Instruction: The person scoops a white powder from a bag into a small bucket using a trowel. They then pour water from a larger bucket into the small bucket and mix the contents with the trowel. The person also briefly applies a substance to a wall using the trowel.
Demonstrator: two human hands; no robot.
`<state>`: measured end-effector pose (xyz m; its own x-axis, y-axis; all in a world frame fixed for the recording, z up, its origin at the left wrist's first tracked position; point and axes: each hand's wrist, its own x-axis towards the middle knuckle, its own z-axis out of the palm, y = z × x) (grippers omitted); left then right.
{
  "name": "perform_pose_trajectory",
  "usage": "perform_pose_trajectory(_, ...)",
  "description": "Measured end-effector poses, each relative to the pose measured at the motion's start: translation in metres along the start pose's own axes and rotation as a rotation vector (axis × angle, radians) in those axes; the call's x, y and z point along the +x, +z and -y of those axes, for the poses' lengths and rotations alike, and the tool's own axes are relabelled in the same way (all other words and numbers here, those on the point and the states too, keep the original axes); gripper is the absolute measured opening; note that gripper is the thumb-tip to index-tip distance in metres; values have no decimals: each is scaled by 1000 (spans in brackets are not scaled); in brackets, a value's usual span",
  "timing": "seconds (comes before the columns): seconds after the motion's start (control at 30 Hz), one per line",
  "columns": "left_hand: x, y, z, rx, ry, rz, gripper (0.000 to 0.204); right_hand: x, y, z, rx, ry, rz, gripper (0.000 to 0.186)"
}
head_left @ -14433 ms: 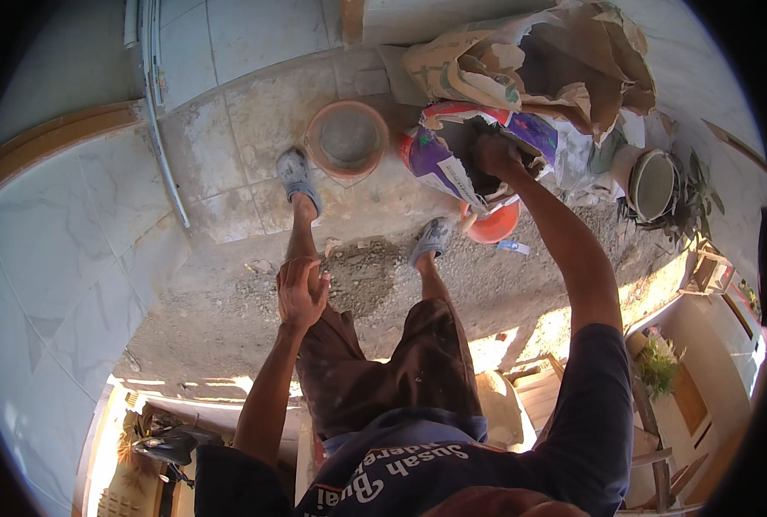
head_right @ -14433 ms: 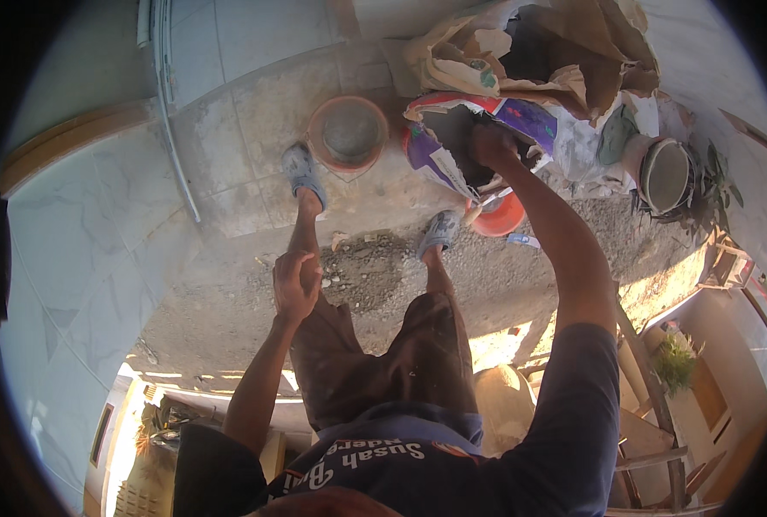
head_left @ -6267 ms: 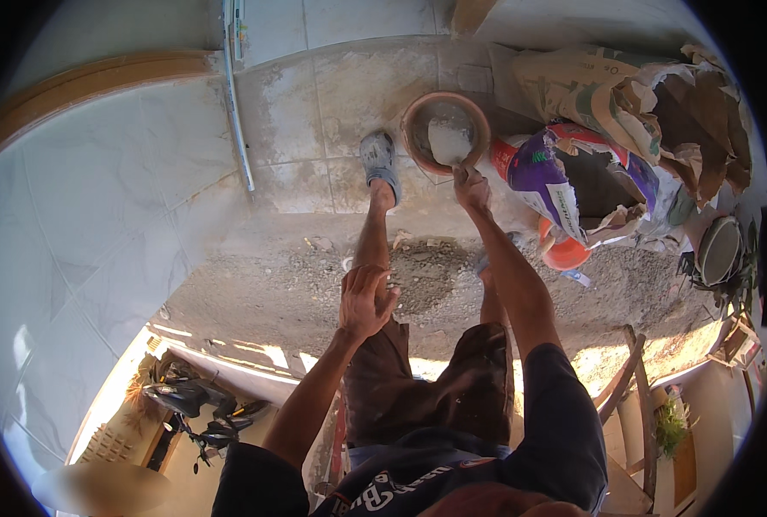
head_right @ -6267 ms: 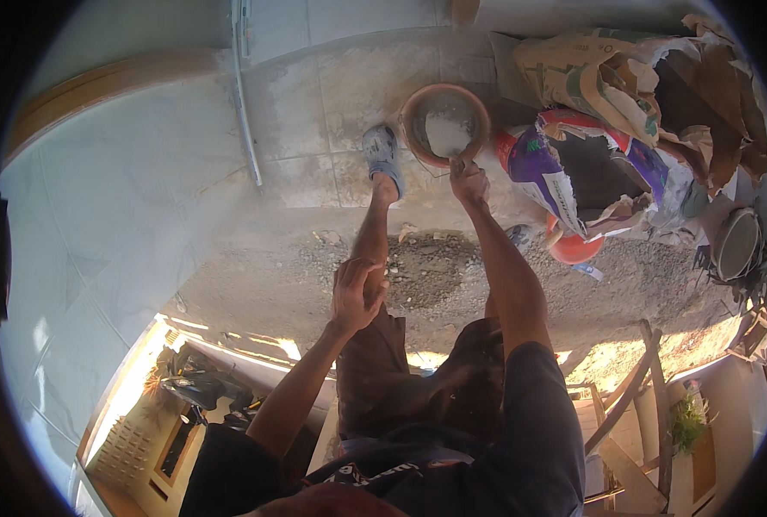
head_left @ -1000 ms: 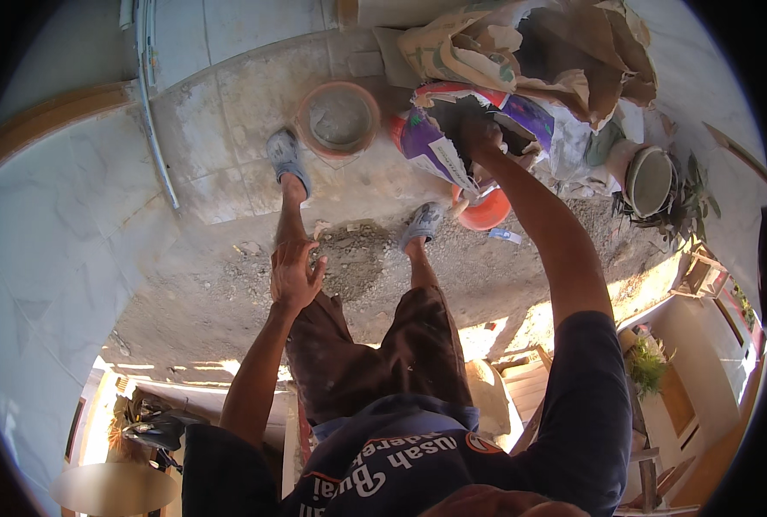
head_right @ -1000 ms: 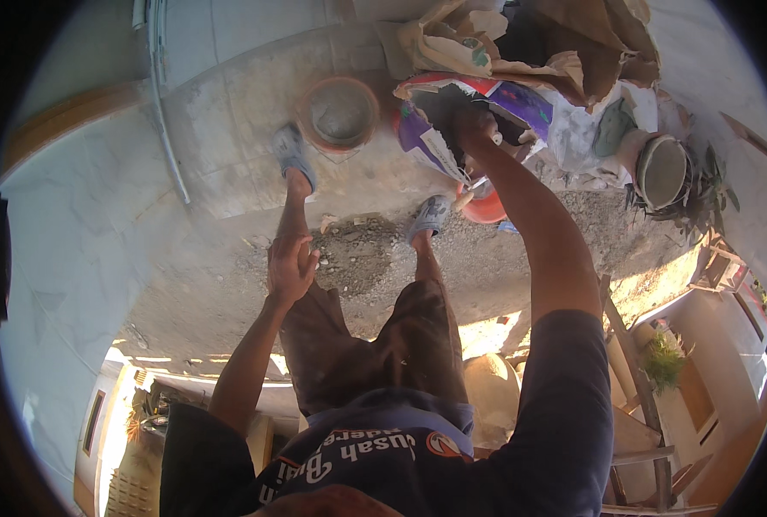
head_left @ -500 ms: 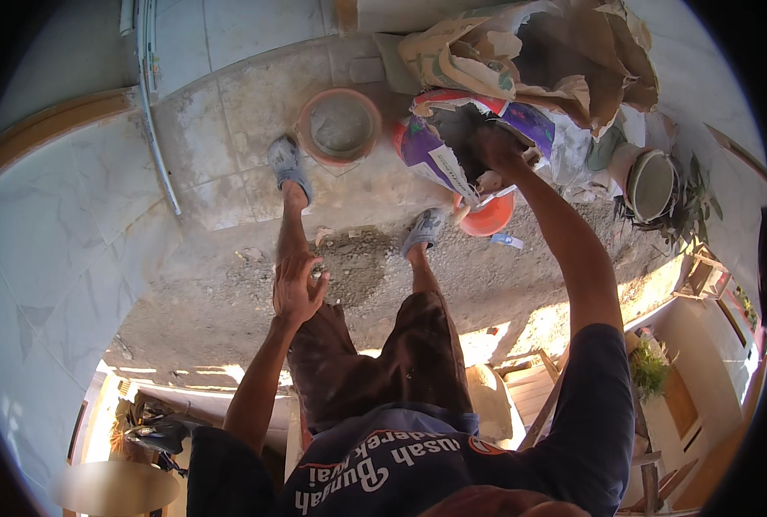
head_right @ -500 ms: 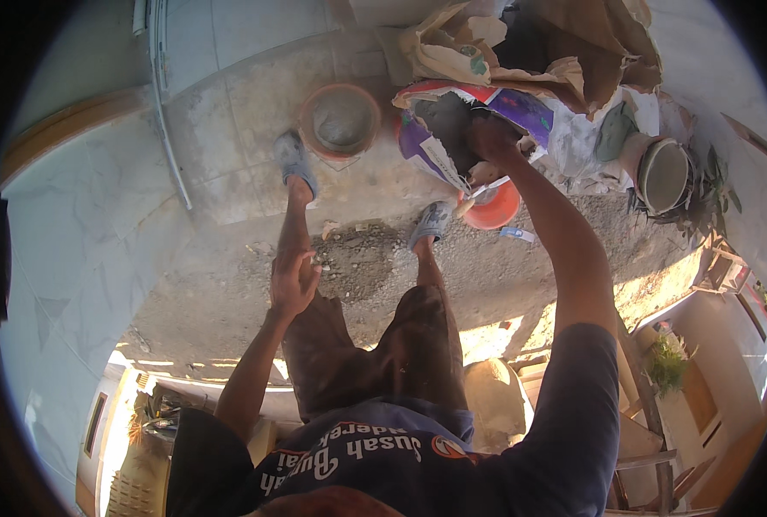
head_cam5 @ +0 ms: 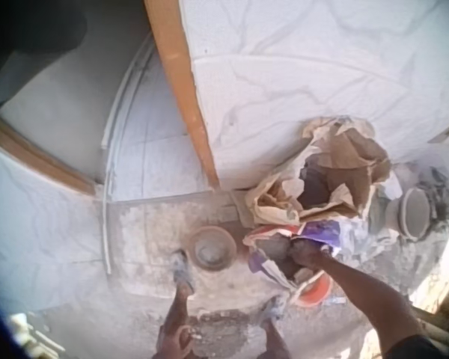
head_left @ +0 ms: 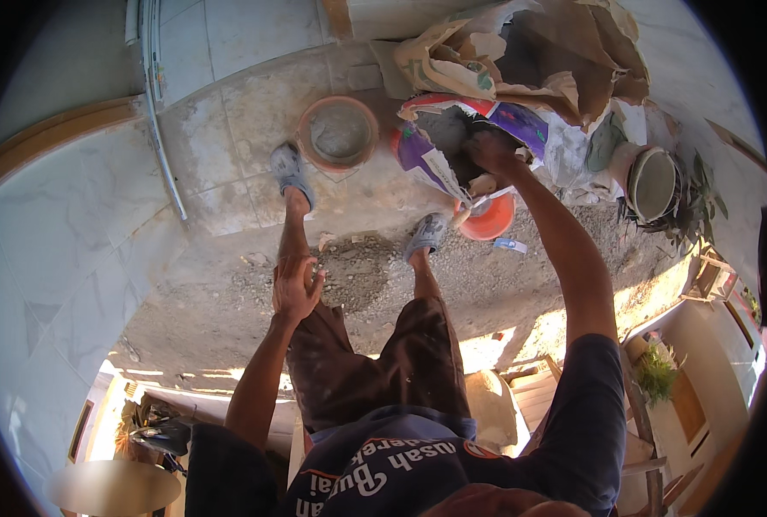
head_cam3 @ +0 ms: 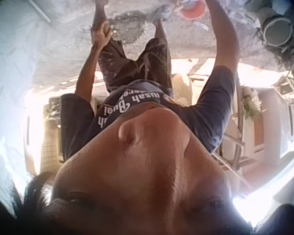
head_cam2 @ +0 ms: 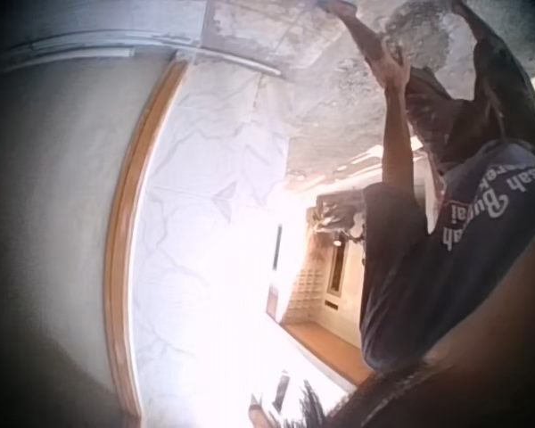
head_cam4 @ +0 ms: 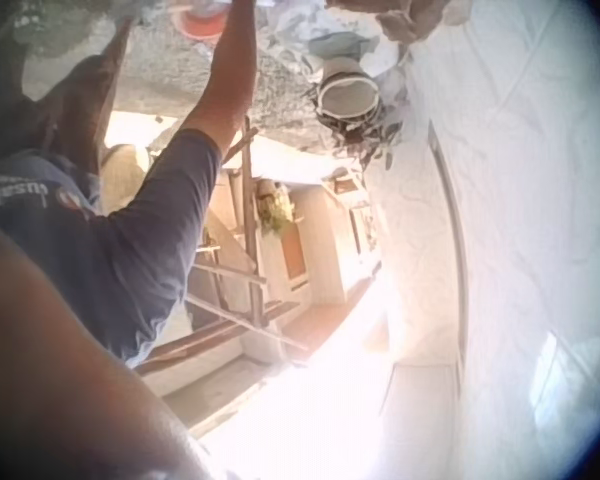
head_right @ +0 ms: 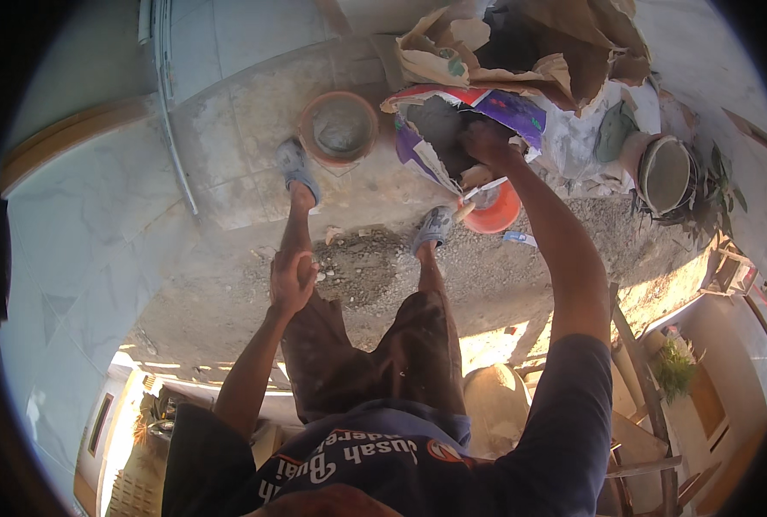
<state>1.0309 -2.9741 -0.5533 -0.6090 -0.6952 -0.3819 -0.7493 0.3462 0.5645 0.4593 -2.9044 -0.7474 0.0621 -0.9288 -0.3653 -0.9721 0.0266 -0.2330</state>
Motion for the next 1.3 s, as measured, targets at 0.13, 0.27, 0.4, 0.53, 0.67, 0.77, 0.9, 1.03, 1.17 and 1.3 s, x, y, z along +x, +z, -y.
perform_pose_trajectory(0.13, 4, 0, -7, -9, -21, 37, 31, -20, -34, 7, 87, -159, -156, 29)
perform_pose_trajectory(0.27, 6, 5, -8, -1, -7, 42, 31, -43, -67, 24, 113, 15, -258, 28)
perform_pose_trajectory(0.4, 4, 3, -11, -6, -21, 39, 31, -47, -126, 57, 396, 320, -87, 34)
perform_pose_trajectory(0.53, 3, 4, -13, -1, -15, 23, 30, -63, -164, 62, 463, 303, -95, 35)
perform_pose_trajectory(0.67, 3, 5, -10, -12, -13, 27, 30, -88, -195, 72, 442, 337, -132, 35)
perform_pose_trajectory(0.77, 2, 5, -10, -5, 38, -25, 29, -102, -210, 80, 409, 386, -144, 34)
perform_pose_trajectory(0.9, -3, 4, -7, 12, 34, -46, 30, -112, -239, 94, 410, 438, -33, 34)
perform_pose_trajectory(1.03, -7, 5, 1, -28, -16, 0, 30, -114, -254, 112, 442, 413, -38, 35)
perform_pose_trajectory(1.17, -6, 1, 5, -38, -25, -7, 31, -108, -259, 140, 497, 360, -49, 35)
perform_pose_trajectory(1.3, -11, -1, 16, -68, -25, -42, 32, -90, -239, 170, 398, 192, -208, 35)
